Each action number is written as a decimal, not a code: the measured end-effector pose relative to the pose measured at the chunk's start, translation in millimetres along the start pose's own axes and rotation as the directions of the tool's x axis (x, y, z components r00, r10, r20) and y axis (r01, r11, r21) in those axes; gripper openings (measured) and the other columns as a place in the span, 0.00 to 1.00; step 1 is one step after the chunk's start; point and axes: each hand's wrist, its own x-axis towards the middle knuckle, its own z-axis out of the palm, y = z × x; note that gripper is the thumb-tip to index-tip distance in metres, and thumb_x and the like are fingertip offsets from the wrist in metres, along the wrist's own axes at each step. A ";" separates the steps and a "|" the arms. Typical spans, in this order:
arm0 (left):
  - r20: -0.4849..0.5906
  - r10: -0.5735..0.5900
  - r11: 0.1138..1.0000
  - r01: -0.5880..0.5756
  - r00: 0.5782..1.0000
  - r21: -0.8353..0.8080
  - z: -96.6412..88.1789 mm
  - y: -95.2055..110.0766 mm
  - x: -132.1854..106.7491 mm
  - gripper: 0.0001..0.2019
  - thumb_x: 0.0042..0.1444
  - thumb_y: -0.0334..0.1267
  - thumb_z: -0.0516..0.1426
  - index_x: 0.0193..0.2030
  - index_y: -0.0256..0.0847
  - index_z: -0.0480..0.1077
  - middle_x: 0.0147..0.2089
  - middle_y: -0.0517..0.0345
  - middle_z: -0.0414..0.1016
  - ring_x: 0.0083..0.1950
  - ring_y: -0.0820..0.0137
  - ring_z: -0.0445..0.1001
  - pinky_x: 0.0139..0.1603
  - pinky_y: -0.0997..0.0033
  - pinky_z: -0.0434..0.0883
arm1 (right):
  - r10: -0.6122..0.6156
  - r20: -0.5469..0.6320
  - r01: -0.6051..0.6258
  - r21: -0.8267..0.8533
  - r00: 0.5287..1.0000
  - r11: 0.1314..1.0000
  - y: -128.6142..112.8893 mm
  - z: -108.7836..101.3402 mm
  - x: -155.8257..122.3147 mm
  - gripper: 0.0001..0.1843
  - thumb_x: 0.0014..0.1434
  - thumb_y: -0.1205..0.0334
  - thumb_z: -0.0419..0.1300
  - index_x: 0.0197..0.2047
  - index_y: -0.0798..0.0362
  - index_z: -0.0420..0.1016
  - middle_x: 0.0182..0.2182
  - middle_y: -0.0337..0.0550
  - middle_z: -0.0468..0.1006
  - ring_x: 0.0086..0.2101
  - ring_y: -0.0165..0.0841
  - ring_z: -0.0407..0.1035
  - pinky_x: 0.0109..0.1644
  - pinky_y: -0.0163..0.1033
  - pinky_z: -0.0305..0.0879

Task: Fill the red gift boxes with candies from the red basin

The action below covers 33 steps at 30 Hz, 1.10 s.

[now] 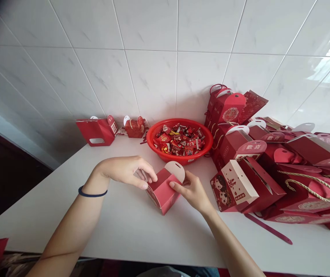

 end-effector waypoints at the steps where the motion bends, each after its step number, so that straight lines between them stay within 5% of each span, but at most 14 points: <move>1: 0.002 -0.021 1.000 0.021 1.000 -0.020 0.4 -0.6 2.2 0.12 0.54 0.39 0.64 0.46 0.43 0.80 0.47 0.56 0.83 0.49 0.64 0.80 0.52 0.68 0.73 | -0.008 -0.001 0.008 0.000 1.000 1.000 0.1 0.3 -2.0 0.29 0.56 0.39 0.68 0.49 0.56 0.74 0.43 0.51 0.82 0.42 0.42 0.77 0.47 0.45 0.75; 6: -0.091 -0.075 0.993 0.083 0.993 0.081 3.9 -1.7 17.7 0.09 0.52 0.41 0.65 0.37 0.41 0.73 0.40 0.57 0.79 0.40 0.67 0.77 0.42 0.69 0.72 | -0.283 -0.117 0.262 -0.172 0.952 0.950 1.0 -1.9 -9.8 0.21 0.61 0.48 0.67 0.52 0.51 0.75 0.46 0.48 0.80 0.44 0.39 0.75 0.51 0.45 0.73; 9: -0.137 -0.121 0.972 0.146 0.983 0.186 7.3 -2.8 25.0 0.13 0.49 0.45 0.66 0.34 0.42 0.69 0.38 0.58 0.75 0.38 0.66 0.73 0.37 0.69 0.68 | -0.465 -0.041 0.436 -0.284 0.884 0.854 0.8 -2.7 -12.7 0.15 0.64 0.52 0.65 0.51 0.49 0.78 0.48 0.49 0.78 0.48 0.39 0.74 0.54 0.44 0.73; 13: -0.152 -0.103 0.973 0.132 0.983 0.191 11.3 -6.0 30.5 0.16 0.46 0.42 0.67 0.38 0.43 0.66 0.44 0.58 0.73 0.44 0.64 0.72 0.40 0.69 0.67 | -0.516 0.076 0.509 -0.332 0.853 0.794 2.0 -1.6 -13.7 0.14 0.66 0.52 0.62 0.49 0.50 0.80 0.52 0.52 0.76 0.53 0.40 0.73 0.55 0.44 0.73; 19: 0.031 0.118 0.989 -0.120 0.993 0.087 12.0 -10.1 38.3 0.07 0.52 0.37 0.64 0.37 0.42 0.71 0.50 0.56 0.72 0.53 0.63 0.71 0.52 0.68 0.67 | -0.480 0.083 0.476 -0.357 0.874 0.804 -0.2 -7.0 -12.7 0.15 0.67 0.50 0.60 0.48 0.51 0.80 0.55 0.54 0.74 0.56 0.43 0.72 0.58 0.47 0.72; 27: -0.088 -0.060 0.981 0.075 0.994 0.178 22.1 -5.0 47.8 0.13 0.52 0.45 0.66 0.42 0.43 0.73 0.43 0.58 0.72 0.42 0.66 0.69 0.39 0.70 0.65 | -0.412 -0.206 0.208 -0.618 0.888 0.758 -10.2 11.1 -37.5 0.19 0.66 0.49 0.60 0.55 0.50 0.74 0.58 0.57 0.73 0.55 0.48 0.72 0.55 0.53 0.74; 33: -0.194 -0.114 0.972 0.150 0.974 0.182 39.8 15.6 48.1 0.11 0.55 0.44 0.63 0.36 0.43 0.67 0.40 0.59 0.71 0.40 0.67 0.70 0.37 0.70 0.65 | -0.360 -0.215 0.067 -0.773 0.908 0.631 5.8 48.1 -65.0 0.37 0.62 0.47 0.63 0.70 0.47 0.60 0.68 0.61 0.60 0.62 0.58 0.65 0.57 0.64 0.70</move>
